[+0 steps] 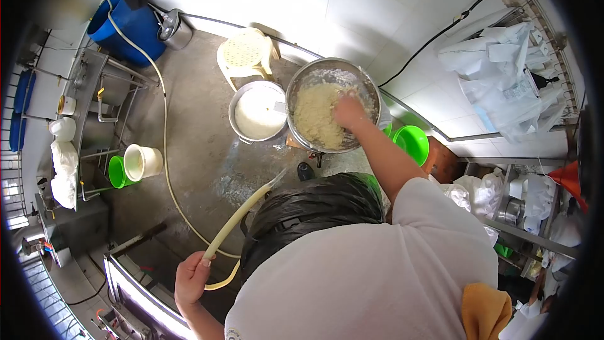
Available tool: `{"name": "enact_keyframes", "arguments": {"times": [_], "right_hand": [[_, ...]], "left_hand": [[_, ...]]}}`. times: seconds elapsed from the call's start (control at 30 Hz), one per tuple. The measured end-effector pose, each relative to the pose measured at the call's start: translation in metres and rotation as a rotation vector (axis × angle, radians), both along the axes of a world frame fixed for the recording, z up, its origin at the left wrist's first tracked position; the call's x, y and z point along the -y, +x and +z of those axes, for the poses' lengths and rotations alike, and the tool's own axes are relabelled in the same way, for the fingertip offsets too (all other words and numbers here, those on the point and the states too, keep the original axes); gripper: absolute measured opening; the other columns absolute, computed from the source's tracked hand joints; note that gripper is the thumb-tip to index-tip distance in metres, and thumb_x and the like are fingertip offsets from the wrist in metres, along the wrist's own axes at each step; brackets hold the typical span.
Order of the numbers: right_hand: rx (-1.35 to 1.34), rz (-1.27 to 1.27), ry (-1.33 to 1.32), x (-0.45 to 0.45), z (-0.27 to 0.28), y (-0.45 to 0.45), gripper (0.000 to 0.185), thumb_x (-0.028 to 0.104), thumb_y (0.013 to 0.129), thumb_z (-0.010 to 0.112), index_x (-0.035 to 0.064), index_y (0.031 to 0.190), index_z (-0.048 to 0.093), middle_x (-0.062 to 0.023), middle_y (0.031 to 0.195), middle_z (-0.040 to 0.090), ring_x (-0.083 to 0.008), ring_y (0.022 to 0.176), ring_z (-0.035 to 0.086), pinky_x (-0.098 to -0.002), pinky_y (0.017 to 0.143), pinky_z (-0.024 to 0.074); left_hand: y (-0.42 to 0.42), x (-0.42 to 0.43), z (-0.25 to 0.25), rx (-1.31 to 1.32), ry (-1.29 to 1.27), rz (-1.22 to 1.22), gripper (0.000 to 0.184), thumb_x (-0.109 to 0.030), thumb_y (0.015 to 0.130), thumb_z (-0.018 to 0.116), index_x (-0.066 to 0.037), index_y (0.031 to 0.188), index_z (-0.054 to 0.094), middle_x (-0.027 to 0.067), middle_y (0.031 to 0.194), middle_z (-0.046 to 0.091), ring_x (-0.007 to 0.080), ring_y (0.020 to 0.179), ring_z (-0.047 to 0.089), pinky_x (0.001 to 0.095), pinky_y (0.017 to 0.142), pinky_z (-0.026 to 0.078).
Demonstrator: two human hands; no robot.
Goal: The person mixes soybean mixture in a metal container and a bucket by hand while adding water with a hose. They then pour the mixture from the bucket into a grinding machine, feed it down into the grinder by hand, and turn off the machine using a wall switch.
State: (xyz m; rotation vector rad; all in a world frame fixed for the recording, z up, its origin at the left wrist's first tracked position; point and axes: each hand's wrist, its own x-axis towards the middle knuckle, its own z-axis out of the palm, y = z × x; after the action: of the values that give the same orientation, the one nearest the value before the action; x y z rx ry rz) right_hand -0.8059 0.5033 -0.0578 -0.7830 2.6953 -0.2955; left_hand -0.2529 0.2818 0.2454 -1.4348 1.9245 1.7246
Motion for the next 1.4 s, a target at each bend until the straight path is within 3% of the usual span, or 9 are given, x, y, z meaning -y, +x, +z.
{"name": "enact_keyframes", "arguments": {"times": [0.3,0.5,0.6,0.83,1.03,1.13,1.23,1.3,1.4], "right_hand": [[0.179,0.065,-0.120,-0.010,0.017,0.040,0.048,0.021,0.091,0.060,0.0000,0.134,0.060,-0.0350,0.119,0.065,-0.0509,0.110,0.064,-0.0528,0.101,0.0514],[-0.244,-0.483,-0.490,-0.027,0.004,-0.006,0.043,0.030,0.093,0.066,-0.0009,0.124,0.064,-0.0337,0.111,0.068,-0.0524,0.107,0.064,-0.0561,0.095,0.0515],[-0.209,-0.472,-0.572,0.004,-0.010,-0.050,0.045,0.034,0.094,0.068,-0.0016,0.121,0.065,-0.0326,0.111,0.069,-0.0500,0.107,0.065,-0.0560,0.093,0.0512],[0.165,-0.093,-0.482,0.138,0.018,-0.004,0.027,0.023,0.090,0.062,0.0011,0.103,0.070,-0.0264,0.106,0.071,-0.0444,0.101,0.068,-0.0520,0.089,0.0538],[0.000,0.634,-0.277,0.056,0.005,0.064,0.019,0.017,0.084,0.061,0.0029,0.090,0.071,-0.0225,0.096,0.072,-0.0421,0.096,0.070,-0.0520,0.092,0.0535],[0.017,0.590,-0.190,0.000,0.029,0.059,0.019,0.021,0.084,0.063,0.0037,0.084,0.072,-0.0189,0.097,0.072,-0.0390,0.103,0.069,-0.0519,0.093,0.0524],[-0.051,0.635,-0.040,-0.024,0.037,0.046,0.043,0.034,0.082,0.074,0.0061,0.114,0.073,-0.0219,0.124,0.067,-0.0408,0.119,0.064,-0.0503,0.099,0.0524],[-0.127,0.107,0.222,-0.022,0.078,0.066,0.098,0.048,0.071,0.088,0.0084,0.152,0.049,-0.0287,0.154,0.044,-0.0464,0.131,0.056,-0.0495,0.107,0.0498],[0.149,-0.073,0.309,-0.008,0.059,0.062,0.136,0.051,0.061,0.096,0.0090,0.166,0.021,-0.0346,0.165,0.020,-0.0519,0.135,0.052,-0.0498,0.114,0.0454]], "left_hand": [[-0.176,0.001,-0.005,-0.318,-0.151,-0.633,0.025,-0.022,0.105,0.060,0.001,0.107,0.068,0.0082,0.074,0.058,0.0147,0.068,0.053,0.0332,0.064,0.045],[-0.234,-0.006,-0.019,-0.389,-0.269,-0.611,0.027,-0.026,0.107,0.058,0.000,0.107,0.065,0.0124,0.073,0.055,0.0192,0.067,0.054,0.0352,0.066,0.047],[-0.237,0.000,-0.024,-0.420,-0.334,-0.532,0.027,-0.027,0.108,0.057,-0.001,0.107,0.065,0.0112,0.073,0.056,0.0180,0.067,0.054,0.0355,0.066,0.048],[-0.198,0.030,-0.017,-0.315,-0.350,-0.395,0.025,-0.024,0.108,0.057,-0.001,0.111,0.067,0.0049,0.073,0.058,0.0120,0.068,0.053,0.0323,0.065,0.047],[-0.162,0.052,-0.012,-0.309,-0.312,-0.398,0.023,-0.020,0.107,0.058,0.001,0.111,0.068,0.0003,0.074,0.056,0.0090,0.070,0.050,0.0292,0.064,0.044],[-0.146,0.063,-0.013,-0.356,-0.108,-0.481,0.024,-0.019,0.106,0.058,0.002,0.109,0.069,-0.0008,0.074,0.055,0.0085,0.071,0.049,0.0279,0.064,0.043],[-0.131,0.072,-0.005,-0.347,0.094,-0.572,0.028,-0.021,0.105,0.060,0.003,0.111,0.071,-0.0011,0.074,0.056,0.0088,0.072,0.049,0.0273,0.065,0.041],[-0.111,0.081,-0.006,-0.316,0.104,-0.536,0.028,-0.021,0.104,0.060,0.004,0.112,0.071,-0.0011,0.074,0.056,0.0090,0.071,0.049,0.0276,0.065,0.042],[-0.078,0.091,-0.009,-0.268,0.051,-0.491,0.029,-0.023,0.104,0.061,0.003,0.111,0.072,-0.0002,0.073,0.057,0.0094,0.070,0.049,0.0289,0.064,0.042]]}}
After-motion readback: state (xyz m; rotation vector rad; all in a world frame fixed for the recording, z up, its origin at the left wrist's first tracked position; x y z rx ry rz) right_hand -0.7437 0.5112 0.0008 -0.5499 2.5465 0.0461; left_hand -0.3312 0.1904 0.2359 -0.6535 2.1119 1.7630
